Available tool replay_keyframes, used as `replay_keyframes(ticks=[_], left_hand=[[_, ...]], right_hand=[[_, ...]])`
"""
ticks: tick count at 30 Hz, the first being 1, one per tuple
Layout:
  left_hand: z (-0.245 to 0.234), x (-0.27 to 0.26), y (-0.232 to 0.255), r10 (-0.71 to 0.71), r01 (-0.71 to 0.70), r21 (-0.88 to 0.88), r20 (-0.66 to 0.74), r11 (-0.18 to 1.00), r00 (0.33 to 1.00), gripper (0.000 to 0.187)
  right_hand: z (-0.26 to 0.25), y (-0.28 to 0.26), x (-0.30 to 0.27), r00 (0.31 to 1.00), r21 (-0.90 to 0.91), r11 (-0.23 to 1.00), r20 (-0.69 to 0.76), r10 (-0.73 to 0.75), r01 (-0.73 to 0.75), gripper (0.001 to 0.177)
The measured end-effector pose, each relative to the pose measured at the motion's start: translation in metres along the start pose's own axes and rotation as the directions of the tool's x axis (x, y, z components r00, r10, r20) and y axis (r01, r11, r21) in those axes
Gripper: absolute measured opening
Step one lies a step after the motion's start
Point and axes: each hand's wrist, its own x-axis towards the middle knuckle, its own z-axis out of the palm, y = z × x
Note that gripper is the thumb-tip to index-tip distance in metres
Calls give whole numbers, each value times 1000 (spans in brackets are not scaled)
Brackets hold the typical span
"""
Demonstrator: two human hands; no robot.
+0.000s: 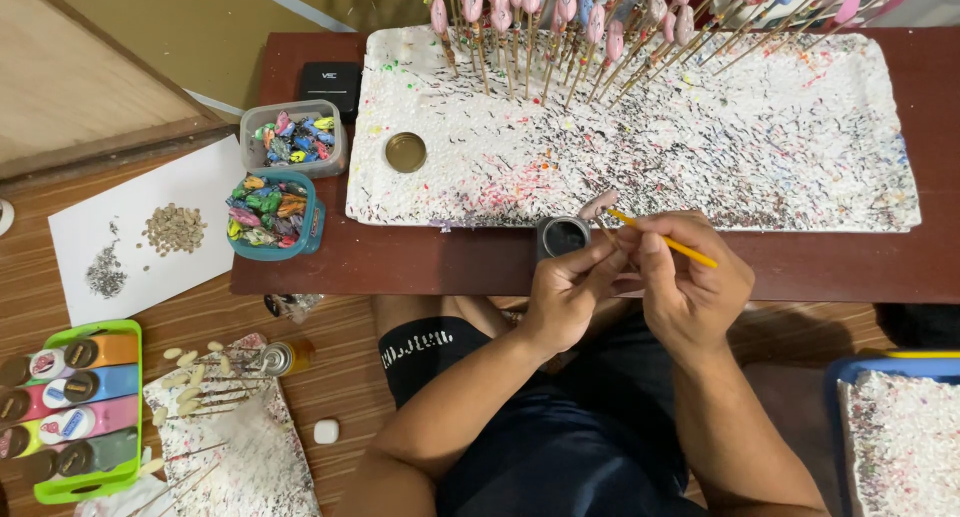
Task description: Painting small black details on fishing lures with a thin brush.
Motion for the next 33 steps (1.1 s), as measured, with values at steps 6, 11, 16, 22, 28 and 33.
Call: replay_keyframes(ticks=[6, 11, 16, 22, 28, 33], left_hand=[[11, -1, 20, -21, 23, -59, 29, 998, 999, 27], [6, -1, 5, -40, 39, -88, -7, 995, 999, 27], [2, -3, 0, -79, 75, -81, -45, 994, 996, 29], [-6, -7, -10, -42, 42, -3, -43, 999, 998, 29], [-12, -3, 11, 5, -1, 86, -45, 996, 999, 27], [-33, 7, 51, 149, -162, -81, -142, 983, 979, 22]], right_hand=[[4, 5, -3, 977, 191, 964, -65, 201, -185, 10], [3, -1, -2, 997, 105, 992, -42, 69, -64, 8], [3, -3, -2, 996, -53, 994, 14, -91, 92, 5], [3, -4, -2, 998, -44, 997, 11, -58, 59, 5], [-6, 20, -7, 996, 73, 993, 23, -92, 90, 11], [-10, 52, -12, 985, 177, 970, 69, 158, -168, 16]])
